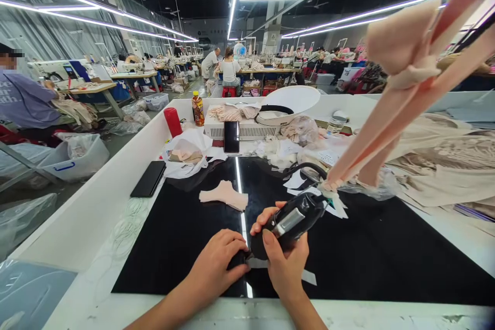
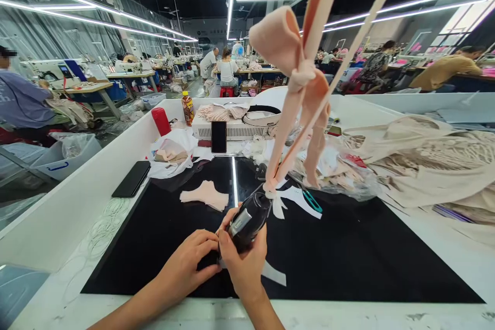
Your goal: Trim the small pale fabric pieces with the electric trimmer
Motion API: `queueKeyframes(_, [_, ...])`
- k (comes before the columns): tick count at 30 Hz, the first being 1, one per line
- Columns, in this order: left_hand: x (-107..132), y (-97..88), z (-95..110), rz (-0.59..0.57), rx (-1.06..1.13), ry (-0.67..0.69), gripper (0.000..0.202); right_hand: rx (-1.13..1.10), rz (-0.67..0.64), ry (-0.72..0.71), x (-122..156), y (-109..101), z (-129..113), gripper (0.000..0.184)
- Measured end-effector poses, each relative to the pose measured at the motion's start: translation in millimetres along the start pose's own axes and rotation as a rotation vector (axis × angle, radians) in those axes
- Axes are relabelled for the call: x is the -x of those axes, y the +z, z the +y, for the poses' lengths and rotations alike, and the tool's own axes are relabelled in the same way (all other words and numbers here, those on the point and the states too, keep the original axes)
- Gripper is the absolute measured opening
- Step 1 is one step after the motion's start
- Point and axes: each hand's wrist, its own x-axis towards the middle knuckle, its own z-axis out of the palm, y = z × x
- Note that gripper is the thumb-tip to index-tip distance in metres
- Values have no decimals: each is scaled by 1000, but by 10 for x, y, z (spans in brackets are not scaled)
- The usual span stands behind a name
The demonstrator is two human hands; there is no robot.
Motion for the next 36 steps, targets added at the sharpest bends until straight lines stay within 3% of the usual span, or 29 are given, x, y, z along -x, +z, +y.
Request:
queueKeyframes(7, [-8,-13,14,1,20,-8,37,39,17,0,-7,12,6,37])
queueKeyframes(16, [-7,-91,26,75,204,-31,32,-9,4,-6,7,10,-47,35])
queueKeyframes(26, [-8,-74,35,77,174,-33,34,39,0,-7,70,-4,-36,35])
queueKeyframes(31, [6,-58,-4,50,97,40,40,62,-8,10,66,-13,-51,34])
queueKeyframes(36, [64,-11,36,13,-85,192,43,68,-1,-17,-5,-169,-207,35])
